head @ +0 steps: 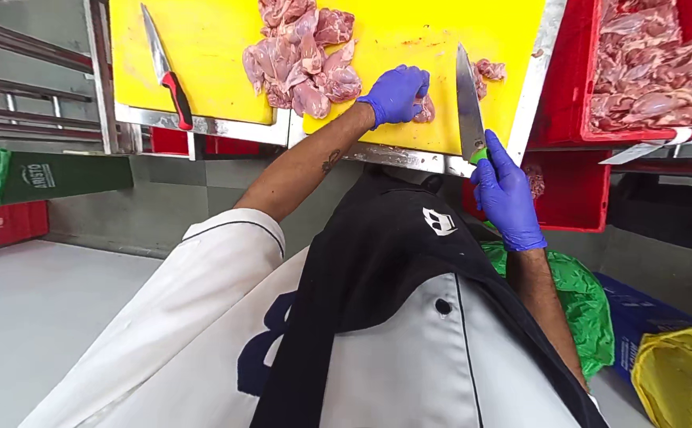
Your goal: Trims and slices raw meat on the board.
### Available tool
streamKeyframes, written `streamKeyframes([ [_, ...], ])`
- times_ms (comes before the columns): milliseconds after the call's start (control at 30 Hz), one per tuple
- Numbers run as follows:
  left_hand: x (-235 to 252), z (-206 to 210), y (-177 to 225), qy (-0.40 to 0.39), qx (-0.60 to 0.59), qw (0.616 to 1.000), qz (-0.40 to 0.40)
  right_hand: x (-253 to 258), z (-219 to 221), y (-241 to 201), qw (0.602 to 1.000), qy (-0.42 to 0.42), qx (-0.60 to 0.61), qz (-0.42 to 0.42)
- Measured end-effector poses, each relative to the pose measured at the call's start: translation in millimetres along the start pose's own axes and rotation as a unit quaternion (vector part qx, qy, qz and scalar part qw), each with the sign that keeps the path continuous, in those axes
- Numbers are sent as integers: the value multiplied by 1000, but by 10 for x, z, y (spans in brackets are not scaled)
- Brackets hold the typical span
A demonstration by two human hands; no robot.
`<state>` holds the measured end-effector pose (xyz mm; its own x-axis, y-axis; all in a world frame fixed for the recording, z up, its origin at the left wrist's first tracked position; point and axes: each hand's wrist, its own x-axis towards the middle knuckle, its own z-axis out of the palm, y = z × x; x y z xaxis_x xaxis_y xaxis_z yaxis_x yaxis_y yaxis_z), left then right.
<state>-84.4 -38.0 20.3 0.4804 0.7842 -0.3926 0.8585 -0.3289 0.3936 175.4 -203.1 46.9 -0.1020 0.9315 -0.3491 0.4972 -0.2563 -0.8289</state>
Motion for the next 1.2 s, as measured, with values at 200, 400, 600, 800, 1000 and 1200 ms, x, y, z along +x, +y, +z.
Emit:
streamKeyframes([
  [200, 4, -103, -115, -49, -56, 990, 121, -25, -29, 3, 1000, 8, 12, 0],
  [400, -99, 35, -65, 228, -150, 927, 256, 19, -191, -146, 998, 52, 27, -11],
  [600, -376, 491, -619, 243, -112, 950, 163, 43, 2, -132, 997, -34, 63, -6],
  [800, -228, 527, -216, 329, -147, 932, 21, 121, 103, 263, 996, -32, 58, 53],
  [1000, -176, 701, 13, 314, -125, 941, 14, -112, 49, -244, 934, -50, -344, -82],
  [1200, -167, 664, 9, 288, -66, 955, 19, -27, 48, -315, 912, -81, -397, -72],
])
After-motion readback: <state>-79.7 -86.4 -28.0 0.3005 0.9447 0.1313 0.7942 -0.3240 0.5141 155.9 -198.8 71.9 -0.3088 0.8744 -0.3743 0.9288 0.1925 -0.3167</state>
